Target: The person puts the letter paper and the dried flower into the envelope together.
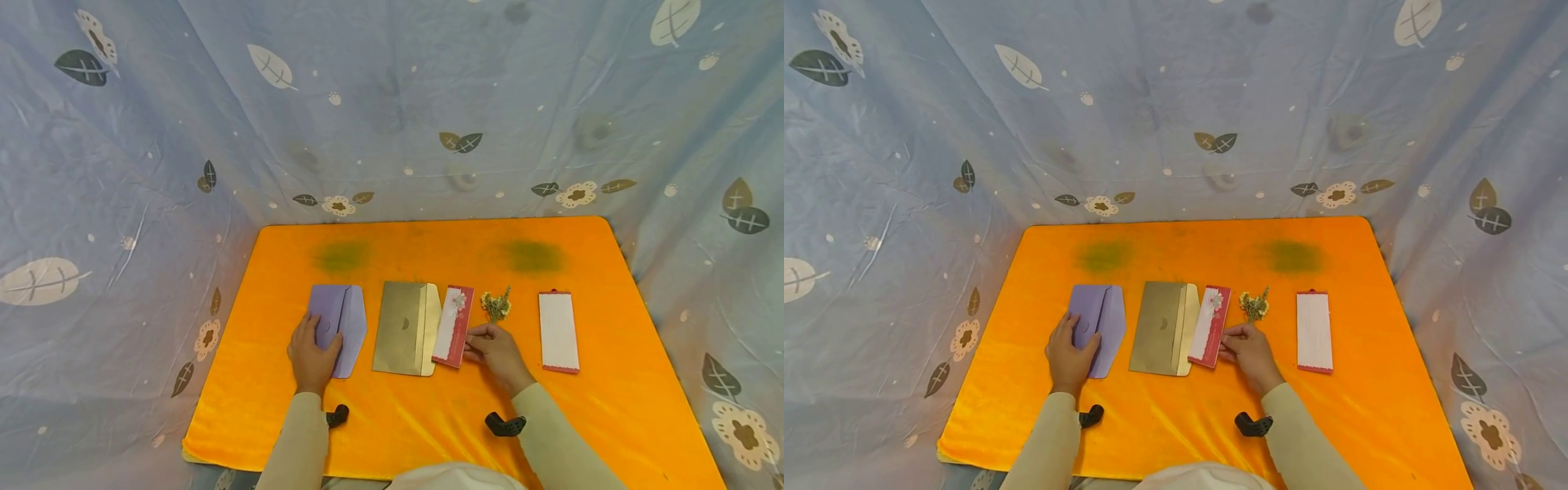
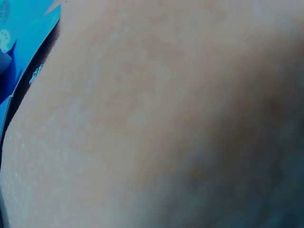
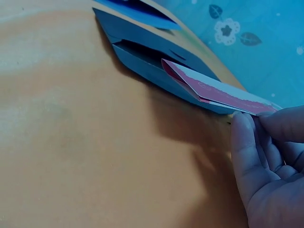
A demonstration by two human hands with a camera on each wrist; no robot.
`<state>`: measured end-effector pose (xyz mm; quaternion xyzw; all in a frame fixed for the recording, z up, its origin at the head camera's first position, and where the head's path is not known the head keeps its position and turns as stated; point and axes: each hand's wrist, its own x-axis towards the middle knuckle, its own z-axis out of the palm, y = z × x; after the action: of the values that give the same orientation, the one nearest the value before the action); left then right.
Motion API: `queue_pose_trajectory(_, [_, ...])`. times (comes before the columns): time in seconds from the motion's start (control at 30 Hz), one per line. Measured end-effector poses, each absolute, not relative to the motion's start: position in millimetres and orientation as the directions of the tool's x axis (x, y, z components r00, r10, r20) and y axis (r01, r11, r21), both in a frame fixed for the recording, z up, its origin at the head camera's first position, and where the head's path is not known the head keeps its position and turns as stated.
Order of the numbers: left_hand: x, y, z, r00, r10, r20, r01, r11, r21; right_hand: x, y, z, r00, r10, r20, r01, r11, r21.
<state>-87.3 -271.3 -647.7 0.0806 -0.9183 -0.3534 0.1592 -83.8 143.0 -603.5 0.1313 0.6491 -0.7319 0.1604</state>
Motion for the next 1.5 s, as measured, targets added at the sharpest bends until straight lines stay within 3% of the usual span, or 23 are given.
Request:
queue_pose_trajectory(0.53, [-89.3, -275.6, -655.4, -0.922, -0.269, 0.279, -0.012, 0.739, 0.673, -85.4, 129.0, -602.6, -0.911, -0.093, -0.403, 0.413, -0.155, -0.898])
queue_pose_trajectory(1.5, [-88.4, -273.1, -653.4, -0.93, -0.264, 0.256, -0.025, 0.74, 0.672, -89.5, 99.1, -604.7, -0.921, -0.109, -0.374, 0.386, -0.122, -0.914])
